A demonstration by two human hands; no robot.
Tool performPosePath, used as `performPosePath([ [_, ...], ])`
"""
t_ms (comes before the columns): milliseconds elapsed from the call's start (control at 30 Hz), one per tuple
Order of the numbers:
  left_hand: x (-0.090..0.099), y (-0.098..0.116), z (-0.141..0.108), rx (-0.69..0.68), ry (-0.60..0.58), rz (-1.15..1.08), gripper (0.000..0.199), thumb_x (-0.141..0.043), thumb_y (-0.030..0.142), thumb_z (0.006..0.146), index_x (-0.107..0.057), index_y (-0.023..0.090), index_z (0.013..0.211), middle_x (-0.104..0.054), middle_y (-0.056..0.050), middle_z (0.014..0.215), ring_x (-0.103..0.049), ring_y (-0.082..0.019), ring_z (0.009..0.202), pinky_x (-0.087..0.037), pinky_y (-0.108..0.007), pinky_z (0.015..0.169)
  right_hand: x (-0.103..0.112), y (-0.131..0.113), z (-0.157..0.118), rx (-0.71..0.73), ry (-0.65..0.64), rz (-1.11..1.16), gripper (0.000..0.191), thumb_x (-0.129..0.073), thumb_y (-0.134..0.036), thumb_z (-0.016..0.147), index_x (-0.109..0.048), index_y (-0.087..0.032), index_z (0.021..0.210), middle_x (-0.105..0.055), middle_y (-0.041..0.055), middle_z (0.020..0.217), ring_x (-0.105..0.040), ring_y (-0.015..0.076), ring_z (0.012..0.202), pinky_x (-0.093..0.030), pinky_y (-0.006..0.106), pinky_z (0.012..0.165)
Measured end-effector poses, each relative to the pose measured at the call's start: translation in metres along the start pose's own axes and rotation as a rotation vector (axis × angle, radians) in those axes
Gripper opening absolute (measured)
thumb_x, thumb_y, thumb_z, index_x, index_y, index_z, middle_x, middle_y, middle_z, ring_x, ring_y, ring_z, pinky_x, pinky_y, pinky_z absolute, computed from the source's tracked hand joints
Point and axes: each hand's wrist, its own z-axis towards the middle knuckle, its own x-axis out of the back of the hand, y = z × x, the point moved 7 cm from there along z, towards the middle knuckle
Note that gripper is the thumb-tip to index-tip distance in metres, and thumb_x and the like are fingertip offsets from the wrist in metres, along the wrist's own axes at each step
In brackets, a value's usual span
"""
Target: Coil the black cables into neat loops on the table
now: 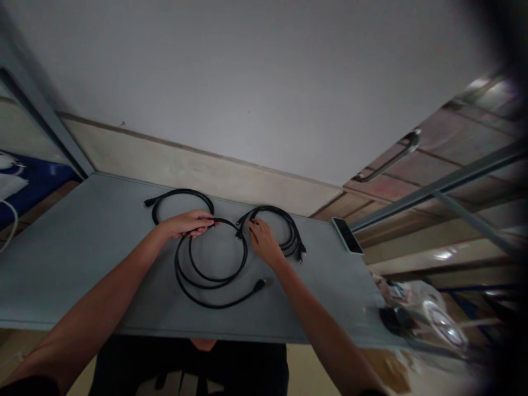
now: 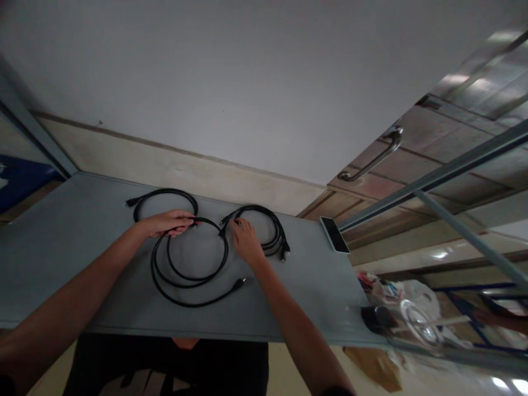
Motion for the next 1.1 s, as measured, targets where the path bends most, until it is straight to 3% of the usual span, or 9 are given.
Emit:
performPosePath([
  [100,0.000,0.001,0.002,-0.040,0.050,0.172,0.049,-0.063,0.053,0.085,-0.061,0.015,0.115,-0.053,0.002,0.066,-0.046,-0.009,0.048,-0.027,-0.020,0.042,-0.012,-0.008,0.027,0.025,-0.065,-0.049,0.043,-0.038,-0.022,0.100,-0.053,-0.022,0.141,-0.046,0.0139,0.148,-0.039,0.0319,0.136,-0.039,0.050,0.104],
  [200,0.001,0.007,0.003,-0.082,0.120,0.211,0.050,-0.061,0.048,0.086,-0.058,0.015,0.123,-0.060,-0.002,0.077,-0.054,-0.011,0.055,-0.034,-0.021,0.047,-0.019,-0.009,0.037,0.028,-0.084,-0.060,0.036,-0.038,-0.030,0.102,-0.062,-0.022,0.128,-0.052,0.0122,0.145,-0.033,0.0337,0.140,-0.033,0.055,0.107],
  [333,0.007,0.009,0.001,-0.098,0.193,0.157,0.045,-0.061,0.033,0.082,-0.053,0.018,0.124,-0.065,-0.008,0.104,-0.063,-0.014,0.070,-0.039,-0.021,0.051,-0.013,0.002,0.025,-0.003,-0.053,-0.041,0.037,-0.039,-0.040,0.102,-0.070,-0.021,0.111,-0.057,0.0125,0.139,-0.036,0.0310,0.139,-0.030,0.053,0.108],
  [467,0.016,0.010,0.000,-0.192,0.232,0.121,0.057,-0.060,0.015,0.069,-0.043,0.023,0.123,-0.056,-0.011,0.131,-0.065,-0.019,0.091,-0.042,-0.020,0.052,-0.003,0.004,0.009,-0.016,-0.051,0.000,0.034,-0.044,-0.039,0.101,-0.070,-0.022,0.116,-0.054,0.0138,0.141,-0.038,0.0317,0.138,-0.033,0.053,0.106],
  [533,0.018,0.014,0.001,-0.287,0.248,0.149,0.055,-0.058,0.011,0.064,-0.043,0.021,0.116,-0.054,-0.012,0.133,-0.063,-0.021,0.104,-0.050,-0.024,0.068,0.007,-0.006,0.008,-0.008,0.008,0.072,0.035,-0.043,-0.035,0.101,-0.066,-0.022,0.124,-0.054,0.0143,0.141,-0.041,0.0304,0.136,-0.035,0.052,0.106],
  [633,0.013,0.023,0.002,-0.397,0.260,0.143,0.052,-0.056,0.006,0.063,-0.042,0.021,0.111,-0.051,-0.014,0.136,-0.058,-0.022,0.118,-0.049,-0.034,0.092,0.018,-0.033,0.017,0.060,0.121,0.238,0.036,-0.045,-0.030,0.101,-0.060,-0.021,0.132,-0.059,0.0141,0.134,-0.050,0.0260,0.128,-0.039,0.047,0.107],
  [867,-0.016,0.029,0.005,-0.465,0.234,0.033,0.071,-0.064,0.005,0.070,-0.032,0.023,0.131,-0.032,-0.022,0.155,-0.053,-0.022,0.129,-0.043,-0.039,0.106,-0.006,-0.092,0.044,0.257,0.044,0.529,0.060,-0.045,-0.014,0.096,-0.033,-0.023,0.153,-0.057,0.0134,0.128,-0.058,0.0209,0.116,-0.051,0.038,0.098],
  [1000,-0.022,0.026,0.006,-0.454,0.234,0.036,0.083,-0.066,0.008,0.074,-0.024,0.026,0.142,-0.022,-0.023,0.160,-0.055,-0.023,0.128,-0.045,-0.041,0.105,-0.008,-0.093,0.047,0.310,0.055,0.460,0.050,-0.048,-0.012,0.094,-0.051,-0.025,0.143,-0.059,0.0115,0.123,-0.057,0.0219,0.116,-0.050,0.038,0.100],
  [1100,-0.021,0.026,0.007,-0.430,0.214,-0.006,0.082,-0.071,0.014,0.076,-0.028,0.026,0.144,-0.038,-0.021,0.153,-0.061,-0.022,0.119,-0.049,-0.040,0.099,0.003,-0.074,0.046,0.241,0.103,0.418,0.032,-0.050,-0.019,0.097,-0.066,-0.025,0.124,-0.064,0.0088,0.108,-0.062,0.0205,0.103,-0.053,0.035,0.094],
])
